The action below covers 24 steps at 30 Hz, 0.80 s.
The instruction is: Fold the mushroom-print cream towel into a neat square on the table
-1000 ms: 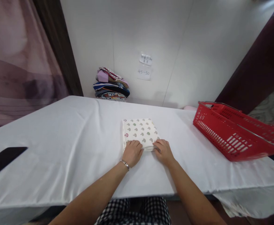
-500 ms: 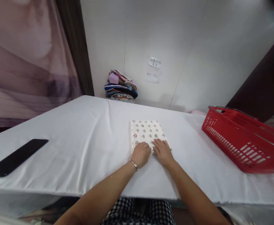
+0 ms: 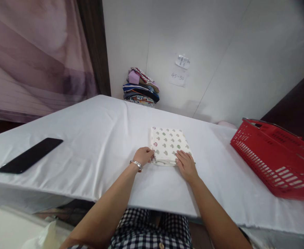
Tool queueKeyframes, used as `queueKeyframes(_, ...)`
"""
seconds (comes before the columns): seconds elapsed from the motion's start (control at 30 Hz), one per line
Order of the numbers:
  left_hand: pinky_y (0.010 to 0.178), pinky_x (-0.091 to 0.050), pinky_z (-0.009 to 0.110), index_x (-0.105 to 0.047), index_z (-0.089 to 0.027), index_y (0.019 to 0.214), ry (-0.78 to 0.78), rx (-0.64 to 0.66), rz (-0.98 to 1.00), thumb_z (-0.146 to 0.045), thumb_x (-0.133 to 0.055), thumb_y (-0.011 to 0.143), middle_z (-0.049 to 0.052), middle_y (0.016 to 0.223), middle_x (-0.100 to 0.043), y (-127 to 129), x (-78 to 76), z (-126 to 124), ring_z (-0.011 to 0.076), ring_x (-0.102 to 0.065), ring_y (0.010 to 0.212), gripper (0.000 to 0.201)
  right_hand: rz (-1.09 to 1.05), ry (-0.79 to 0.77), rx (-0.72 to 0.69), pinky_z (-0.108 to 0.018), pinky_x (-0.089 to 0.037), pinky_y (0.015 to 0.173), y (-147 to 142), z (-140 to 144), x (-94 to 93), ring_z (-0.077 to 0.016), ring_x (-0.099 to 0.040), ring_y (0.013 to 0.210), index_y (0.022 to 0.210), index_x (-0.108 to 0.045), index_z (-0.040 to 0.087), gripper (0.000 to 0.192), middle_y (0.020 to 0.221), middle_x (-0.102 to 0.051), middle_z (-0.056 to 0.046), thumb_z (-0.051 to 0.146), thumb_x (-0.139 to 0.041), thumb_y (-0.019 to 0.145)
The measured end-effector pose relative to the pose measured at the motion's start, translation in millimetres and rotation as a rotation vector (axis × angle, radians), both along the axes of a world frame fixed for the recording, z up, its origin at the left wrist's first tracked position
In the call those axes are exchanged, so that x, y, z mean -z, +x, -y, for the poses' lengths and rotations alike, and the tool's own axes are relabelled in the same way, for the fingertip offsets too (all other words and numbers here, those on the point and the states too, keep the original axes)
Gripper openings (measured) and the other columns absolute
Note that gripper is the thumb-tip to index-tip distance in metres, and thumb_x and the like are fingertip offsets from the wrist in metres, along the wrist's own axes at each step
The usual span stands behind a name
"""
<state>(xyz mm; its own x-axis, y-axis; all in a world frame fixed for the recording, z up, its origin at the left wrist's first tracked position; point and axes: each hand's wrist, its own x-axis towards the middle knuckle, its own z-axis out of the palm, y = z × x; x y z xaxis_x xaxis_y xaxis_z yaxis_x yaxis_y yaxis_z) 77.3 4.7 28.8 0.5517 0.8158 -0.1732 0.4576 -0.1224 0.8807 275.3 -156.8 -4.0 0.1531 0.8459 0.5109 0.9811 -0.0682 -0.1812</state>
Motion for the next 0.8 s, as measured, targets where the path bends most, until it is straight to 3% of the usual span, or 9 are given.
queueKeyframes(0.13, 0.045, -0.038, 0.021, -0.057, -0.016, 0.064, -0.007, 0.013, -0.015, -0.039, -0.049, 0.075, 0.002, 0.067, -0.067, 0, -0.6, 2, 0.0091, -0.053, 0.044, 0.026, -0.041, 0.08, -0.041, -0.046, -0.028, 0.1, -15, -6, -10.4, -0.0222, -0.045, 0.118, 0.112, -0.058, 0.022, 0.028, 0.119, -0.058, -0.007, 0.026, -0.042, 0.089)
queueKeyframes(0.33, 0.044, -0.036, 0.022, -0.058, -0.018, 0.066, 0.027, 0.008, -0.158, -0.038, -0.045, 0.076, 0.0, 0.053, -0.061, 0, 5.1, -3, 0.0112, -0.05, 0.041, 0.027, -0.116, 0.06, -0.211, -0.038, -0.038, 0.087, -59, -34, -25.3, -0.021, -0.053, 0.099, 0.106, -0.06, 0.022, 0.025, 0.104, -0.061, -0.007, 0.027, -0.053, 0.083)
queueKeyframes(0.57, 0.046, -0.036, 0.021, -0.054, -0.017, 0.057, -0.013, 0.094, -0.098, -0.033, -0.047, 0.072, -0.002, 0.049, -0.056, 1, 4.0, -4, 0.0085, -0.046, 0.04, 0.023, -0.215, 0.079, -0.194, -0.034, -0.039, 0.08, -76, -47, -19.0, -0.0186, -0.051, 0.088, 0.091, -0.064, 0.022, 0.014, 0.09, -0.06, -0.004, 0.022, -0.053, 0.083)
queueKeyframes(0.8, 0.042, -0.032, 0.021, -0.05, -0.018, 0.049, -0.104, 0.131, -0.069, -0.033, -0.045, 0.073, -0.003, 0.037, -0.045, 2, 2.6, -3, 0.0085, -0.04, 0.036, 0.029, -0.38, 0.156, -0.164, -0.031, -0.041, 0.072, -80, -49, -19.0, -0.0166, -0.051, 0.079, 0.079, -0.062, 0.021, 0.021, 0.081, -0.057, -0.003, 0.023, -0.044, 0.088)
